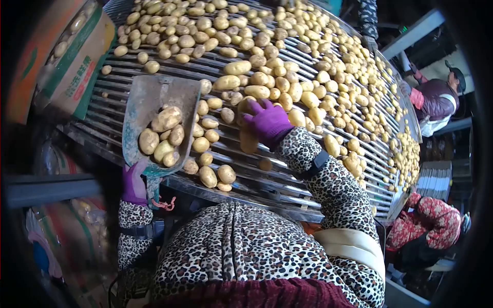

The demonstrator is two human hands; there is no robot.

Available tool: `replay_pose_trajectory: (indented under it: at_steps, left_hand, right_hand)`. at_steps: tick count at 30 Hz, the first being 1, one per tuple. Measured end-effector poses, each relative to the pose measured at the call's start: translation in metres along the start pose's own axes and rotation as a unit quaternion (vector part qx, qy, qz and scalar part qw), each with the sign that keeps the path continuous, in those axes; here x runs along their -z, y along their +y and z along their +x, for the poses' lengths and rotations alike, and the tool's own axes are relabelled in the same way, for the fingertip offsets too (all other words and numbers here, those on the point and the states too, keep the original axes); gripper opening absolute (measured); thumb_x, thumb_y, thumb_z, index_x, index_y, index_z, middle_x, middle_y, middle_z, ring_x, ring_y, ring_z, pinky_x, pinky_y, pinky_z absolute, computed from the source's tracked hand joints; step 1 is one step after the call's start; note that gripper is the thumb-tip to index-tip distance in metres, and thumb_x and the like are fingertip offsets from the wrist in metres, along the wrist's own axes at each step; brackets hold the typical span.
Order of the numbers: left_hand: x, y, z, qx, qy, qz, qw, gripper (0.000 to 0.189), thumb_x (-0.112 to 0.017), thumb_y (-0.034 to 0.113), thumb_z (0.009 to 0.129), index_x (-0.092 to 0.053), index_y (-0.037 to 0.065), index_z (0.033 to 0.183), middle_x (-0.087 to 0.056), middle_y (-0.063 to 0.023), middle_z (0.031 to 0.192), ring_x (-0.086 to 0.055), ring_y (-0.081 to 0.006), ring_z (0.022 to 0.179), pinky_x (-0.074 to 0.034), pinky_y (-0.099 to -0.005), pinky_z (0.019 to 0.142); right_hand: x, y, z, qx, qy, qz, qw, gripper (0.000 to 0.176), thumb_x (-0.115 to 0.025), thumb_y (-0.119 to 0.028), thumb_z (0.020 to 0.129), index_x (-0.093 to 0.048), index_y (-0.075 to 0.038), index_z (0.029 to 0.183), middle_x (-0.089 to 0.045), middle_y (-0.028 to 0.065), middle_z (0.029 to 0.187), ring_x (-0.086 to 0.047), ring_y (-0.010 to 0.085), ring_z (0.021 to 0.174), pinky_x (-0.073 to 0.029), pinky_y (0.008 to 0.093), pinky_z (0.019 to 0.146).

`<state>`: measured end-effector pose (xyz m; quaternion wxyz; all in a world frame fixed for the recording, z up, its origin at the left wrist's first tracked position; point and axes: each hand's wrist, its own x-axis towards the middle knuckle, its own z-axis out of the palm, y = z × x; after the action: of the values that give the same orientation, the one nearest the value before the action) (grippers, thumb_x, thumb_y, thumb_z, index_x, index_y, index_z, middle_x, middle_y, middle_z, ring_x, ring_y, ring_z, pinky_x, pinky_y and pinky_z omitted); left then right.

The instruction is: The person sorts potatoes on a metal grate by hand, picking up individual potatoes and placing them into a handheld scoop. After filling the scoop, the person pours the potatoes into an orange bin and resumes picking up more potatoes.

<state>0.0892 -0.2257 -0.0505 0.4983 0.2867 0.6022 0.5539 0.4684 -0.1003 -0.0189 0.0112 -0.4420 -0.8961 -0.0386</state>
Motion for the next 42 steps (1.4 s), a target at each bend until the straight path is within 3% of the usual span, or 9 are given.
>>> replay_pose_trajectory:
  at_steps: [8,11,13,23,31,32,35,39,42]
  left_hand:
    - [-0.003,0.003,-0.002,0.01,0.003,-0.045,0.999,0.045,-0.059,0.015,0.087,-0.052,0.003,0.129,-0.063,-0.0112,0.113,-0.065,-0.0226,0.096,-0.059,-0.0361,0.072]
    - [-0.003,0.002,0.0,-0.004,0.001,-0.046,0.999,0.046,-0.059,0.012,0.086,-0.052,0.003,0.13,-0.062,-0.0115,0.115,-0.064,-0.023,0.1,-0.057,-0.0377,0.079]
    - [-0.01,0.01,-0.005,0.018,-0.005,-0.056,0.998,0.047,-0.06,0.011,0.085,-0.051,0.003,0.13,-0.061,-0.0112,0.117,-0.063,-0.023,0.099,-0.056,-0.0379,0.08]
    - [-0.021,0.025,-0.012,0.016,0.006,-0.039,0.999,0.04,-0.06,0.009,0.086,-0.055,0.003,0.125,-0.063,-0.0109,0.112,-0.065,-0.0222,0.094,-0.058,-0.0379,0.073]
    - [0.0,0.004,0.002,0.023,-0.002,-0.007,1.0,0.038,-0.061,0.012,0.086,-0.057,0.003,0.122,-0.065,-0.0107,0.105,-0.067,-0.0219,0.082,-0.058,-0.0349,0.064]
    - [0.009,-0.006,0.009,0.008,0.001,0.003,1.0,0.038,-0.061,0.014,0.086,-0.057,0.003,0.122,-0.066,-0.0104,0.104,-0.068,-0.022,0.079,-0.058,-0.0341,0.059]
    - [-0.009,0.015,-0.005,0.028,-0.005,-0.041,0.999,0.031,-0.063,0.009,0.085,-0.062,-0.001,0.114,-0.066,-0.0093,0.105,-0.065,-0.0182,0.09,-0.053,-0.0317,0.078]
    - [-0.003,0.006,-0.001,0.01,0.003,-0.008,1.0,0.04,-0.062,0.013,0.085,-0.056,0.002,0.123,-0.065,-0.0113,0.108,-0.068,-0.023,0.084,-0.059,-0.0366,0.064]
    - [-0.023,0.024,-0.014,0.051,0.007,-0.025,0.998,0.039,-0.061,0.014,0.086,-0.057,-0.001,0.121,-0.065,-0.012,0.109,-0.068,-0.0226,0.087,-0.058,-0.0341,0.065]
  right_hand:
    - [0.02,0.012,-0.003,-0.175,0.04,0.203,0.963,0.033,-0.066,-0.028,0.08,-0.063,-0.015,0.11,-0.059,0.0143,0.107,-0.063,0.0367,0.091,-0.053,0.0459,0.068]
    - [0.045,0.009,-0.008,-0.296,-0.03,0.757,0.582,0.036,-0.063,-0.034,0.086,-0.06,-0.013,0.115,-0.064,0.0133,0.103,-0.066,0.0351,0.082,-0.054,0.0423,0.062]
    - [0.036,0.0,-0.013,-0.248,-0.066,0.871,0.419,0.047,-0.043,-0.049,0.099,-0.057,-0.009,0.12,-0.067,0.0101,0.093,-0.068,0.0205,0.074,-0.049,0.0262,0.05]
    - [0.043,-0.05,0.004,-0.231,-0.069,0.945,0.222,0.071,-0.041,-0.067,0.092,-0.05,-0.007,0.128,-0.067,0.0092,0.102,-0.066,0.0189,0.06,-0.048,0.0254,0.043]
    - [0.041,-0.092,0.026,-0.102,-0.127,0.945,0.283,0.059,-0.057,-0.055,0.091,-0.048,-0.011,0.129,-0.063,0.012,0.106,-0.068,0.0251,0.083,-0.059,0.0329,0.065]
    - [0.037,-0.096,0.028,-0.133,-0.195,0.906,0.352,0.07,-0.049,-0.055,0.095,-0.031,-0.01,0.145,-0.062,0.0124,0.115,-0.066,0.0226,0.09,-0.056,0.0316,0.072]
    - [0.017,-0.094,0.003,0.019,-0.195,0.848,0.493,0.063,-0.055,-0.043,0.096,-0.041,0.0,0.14,-0.062,0.012,0.114,-0.063,0.016,0.092,-0.053,0.0302,0.081]
    - [0.018,-0.061,-0.065,0.039,-0.146,0.652,0.743,0.044,-0.06,-0.025,0.095,-0.052,-0.003,0.132,-0.066,0.0107,0.114,-0.063,0.018,0.101,-0.052,0.0313,0.087]
    - [0.023,-0.026,-0.118,-0.109,-0.2,0.681,0.696,0.04,-0.063,-0.017,0.092,-0.056,-0.003,0.129,-0.065,0.0086,0.118,-0.059,0.0138,0.106,-0.048,0.0304,0.093]
